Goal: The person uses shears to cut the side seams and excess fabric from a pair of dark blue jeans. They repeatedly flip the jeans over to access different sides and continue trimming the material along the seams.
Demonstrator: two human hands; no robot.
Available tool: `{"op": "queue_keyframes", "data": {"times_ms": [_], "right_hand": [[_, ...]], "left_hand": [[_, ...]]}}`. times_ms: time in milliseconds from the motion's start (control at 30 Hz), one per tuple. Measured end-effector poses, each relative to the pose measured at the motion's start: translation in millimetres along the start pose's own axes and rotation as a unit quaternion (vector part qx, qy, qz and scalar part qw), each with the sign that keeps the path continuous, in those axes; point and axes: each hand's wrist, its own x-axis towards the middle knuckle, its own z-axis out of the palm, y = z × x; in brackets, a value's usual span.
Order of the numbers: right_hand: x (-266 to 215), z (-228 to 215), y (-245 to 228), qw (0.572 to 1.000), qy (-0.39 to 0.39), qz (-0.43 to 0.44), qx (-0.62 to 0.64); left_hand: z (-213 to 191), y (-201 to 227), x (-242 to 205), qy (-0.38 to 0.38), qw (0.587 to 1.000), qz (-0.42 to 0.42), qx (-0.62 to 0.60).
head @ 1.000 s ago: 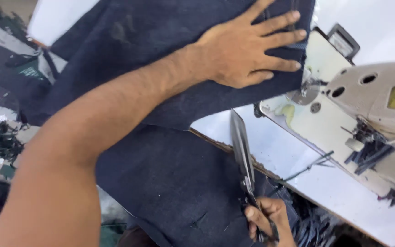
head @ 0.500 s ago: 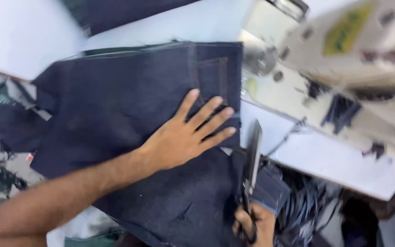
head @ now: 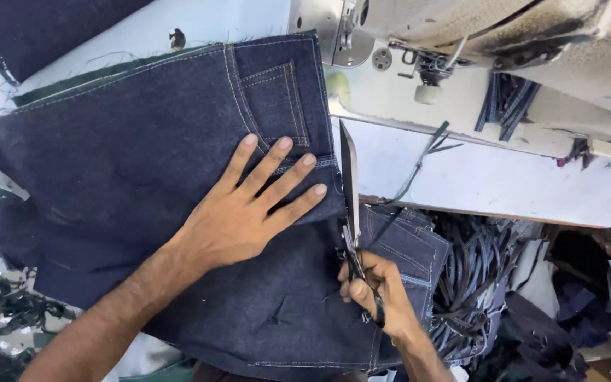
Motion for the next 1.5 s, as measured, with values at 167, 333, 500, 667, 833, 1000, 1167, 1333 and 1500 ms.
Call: {"op": "queue_keyframes", "data": {"times_ms": [167, 333, 500, 667, 833, 1000, 1167, 1333, 1500], "right_hand": [[6, 3, -7, 1.0, -0.008, 0.007, 0.001], [9, 11, 0, 0.999, 0.039, -0.018, -0.033], [12, 12, 26, 0.988, 0.122, 0.051, -0.076], [20, 17, 4, 0.998, 0.042, -0.041, 0.03], [36, 19, -14, 0.996, 0.04, -0.076, -0.03], [42, 21, 0, 0.99, 0.122, 0.012, -0.071], [48, 26, -24, 0.996, 0.063, -0.066, -0.001], [57, 26, -23, 0.993, 0.099, -0.049, -0.041], [58, 29, -23, 0.99, 0.13, -0.021, -0.041]], "left_hand": [[-5, 1, 0, -0.027, 0.999, -0.002, -0.019], [-1, 0, -2, -0.013, 0.999, -0.01, -0.037], [-2, 0, -2, -0.015, 0.999, -0.012, -0.031], [-4, 0, -1, -0.009, 0.999, -0.011, -0.045], [-8, 3, -5, -0.022, 0.998, -0.001, -0.052], [-9, 4, -5, -0.012, 0.998, 0.003, -0.066], [-5, 5, -11, 0.0, 0.998, 0.012, -0.07], [-5, 7, -12, -0.009, 0.997, 0.017, -0.068], [-20, 2, -17, -0.003, 0.999, -0.011, -0.046]]}}
